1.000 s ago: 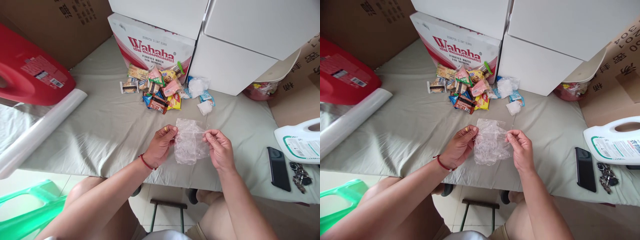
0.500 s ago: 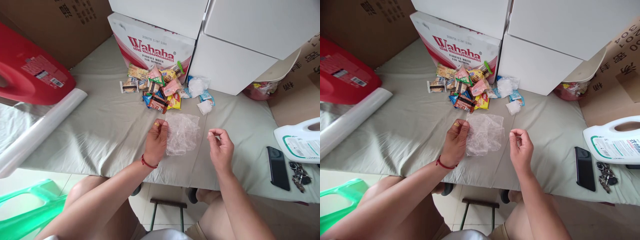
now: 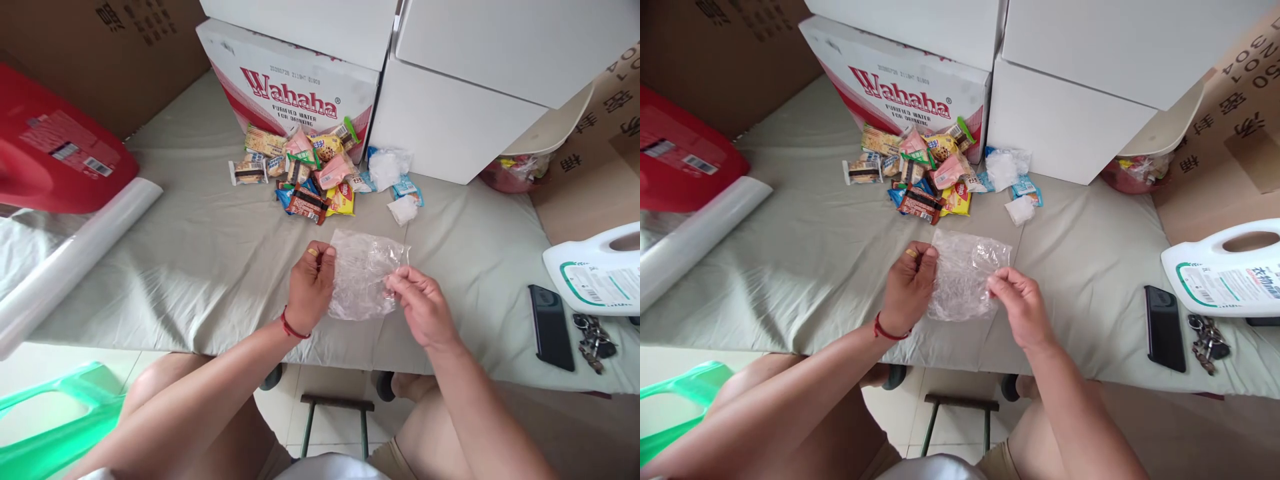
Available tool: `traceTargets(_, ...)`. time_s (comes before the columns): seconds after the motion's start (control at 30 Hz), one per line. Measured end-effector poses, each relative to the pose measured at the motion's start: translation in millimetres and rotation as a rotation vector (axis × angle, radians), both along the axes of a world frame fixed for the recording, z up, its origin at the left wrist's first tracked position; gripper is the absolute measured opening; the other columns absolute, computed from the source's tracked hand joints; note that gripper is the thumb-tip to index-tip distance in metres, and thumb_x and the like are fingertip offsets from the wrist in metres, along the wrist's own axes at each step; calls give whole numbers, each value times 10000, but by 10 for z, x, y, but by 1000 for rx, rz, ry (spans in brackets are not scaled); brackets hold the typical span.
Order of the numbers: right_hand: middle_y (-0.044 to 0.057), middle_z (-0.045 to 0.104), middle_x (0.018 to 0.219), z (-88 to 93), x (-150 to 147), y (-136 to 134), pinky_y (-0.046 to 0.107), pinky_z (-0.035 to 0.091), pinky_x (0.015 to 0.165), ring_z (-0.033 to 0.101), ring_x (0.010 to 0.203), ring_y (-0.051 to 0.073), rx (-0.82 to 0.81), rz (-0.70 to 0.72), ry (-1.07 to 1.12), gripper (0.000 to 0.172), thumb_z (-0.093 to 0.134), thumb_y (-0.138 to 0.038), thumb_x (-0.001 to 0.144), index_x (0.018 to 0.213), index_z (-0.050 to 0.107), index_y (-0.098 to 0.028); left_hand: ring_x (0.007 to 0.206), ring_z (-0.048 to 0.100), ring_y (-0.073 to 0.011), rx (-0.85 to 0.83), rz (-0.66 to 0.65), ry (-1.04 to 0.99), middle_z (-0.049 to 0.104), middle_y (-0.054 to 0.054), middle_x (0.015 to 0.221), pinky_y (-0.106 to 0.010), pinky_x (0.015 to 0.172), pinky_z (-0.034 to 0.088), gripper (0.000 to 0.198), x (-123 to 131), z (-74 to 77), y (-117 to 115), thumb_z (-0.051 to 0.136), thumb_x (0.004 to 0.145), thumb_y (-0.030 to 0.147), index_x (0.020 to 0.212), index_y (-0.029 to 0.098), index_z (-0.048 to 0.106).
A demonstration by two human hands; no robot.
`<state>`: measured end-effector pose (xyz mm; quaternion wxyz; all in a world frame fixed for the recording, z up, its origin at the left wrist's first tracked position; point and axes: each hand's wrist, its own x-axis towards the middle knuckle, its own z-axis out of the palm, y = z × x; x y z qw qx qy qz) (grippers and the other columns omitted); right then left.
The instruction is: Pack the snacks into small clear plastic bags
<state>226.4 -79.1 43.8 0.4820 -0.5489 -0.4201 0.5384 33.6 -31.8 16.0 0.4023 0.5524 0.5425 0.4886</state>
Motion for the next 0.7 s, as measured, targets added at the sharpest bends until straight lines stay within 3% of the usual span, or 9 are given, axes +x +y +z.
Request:
traceTargets(0.1, 32, 688, 899, 90, 149, 74, 271, 533, 634, 632, 765, 160, -58, -40, 184, 245, 775, -422, 826, 733, 680, -216, 558, 387, -112, -137, 0, -108, 443, 59, 656, -247, 543, 354, 238, -19, -27, 95, 568, 989, 422, 870, 217, 547)
traceTargets(0.17, 41, 710, 925, 103, 154, 78, 266, 517, 601, 631, 725, 150, 0, -101, 168, 242, 747, -398, 853, 720, 660, -216, 634, 448, -112, -101, 83, -63, 530, 32, 783, -251, 603, 402, 200, -24, -20, 107, 703, 878, 346, 949, 208, 576)
traceTargets(0.27, 62, 737, 952, 72, 55, 9, 271, 521, 636, 682, 828, 176, 236, -176, -116, 275, 650, -344, 962, 715, 636, -224, 682, 448, -113, -10, 103, -1, 543, 18, 856, -259, 639, 405, 265, -30, 44, 53, 772, 810, 297, 986, 206, 596)
traceTargets(0.33, 93, 756, 1140, 40, -43, -60, 275, 533, 644, 713, 897, 183, 426, -151, -425, 251, 618, -288, 999, 758, 651, -225, 659, 415, -117, -35, -84, -53, 507, 23, 780, -266, 613, 379, 219, -30, 105, -7, 694, 913, 399, 895, 204, 596)
traceTargets(0.4, 125, 727, 1321, 0, -141, -120, 282, 554, 648, 739, 889, 176, 603, -83, -723, 184, 605, -231, 1007, 838, 676, -221, 688, 445, -127, -117, -315, -158, 518, 9, 778, -270, 617, 395, 327, -15, 153, -63, 599, 984, 509, 877, 200, 599)
traceTargets(0.5, 161, 704, 1396, -82, -257, -164, 304, 599, 700, 777, 937, 199, 767, -6, -1009, 130, 581, -182, 1012, 961, 698, -206, 900, 557, -172, -223, -497, -288, 599, -43, 981, -280, 710, 480, 382, 31, 175, -118, 679, 924, 561, 1037, 201, 622)
traceTargets(0.6, 168, 696, 1419, -157, -334, -169, 330, 628, 746, 788, 967, 218, 766, 28, -1126, 172, 544, -179, 1024, 1011, 716, -193, 1031, 593, -188, -295, -489, -370, 620, -61, 1117, -303, 844, 514, 418, 78, 146, -140, 773, 846, 463, 1129, 205, 603)
traceTargets(0.7, 140, 694, 1432, -170, -384, -180, 357, 639, 757, 787, 948, 220, 686, 125, -1146, 235, 510, -198, 1038, 1006, 743, -215, 857, 605, -138, -389, -382, -452, 647, -19, 1008, -279, 783, 496, 337, 108, 92, -143, 762, 809, 343, 1063, 202, 592)
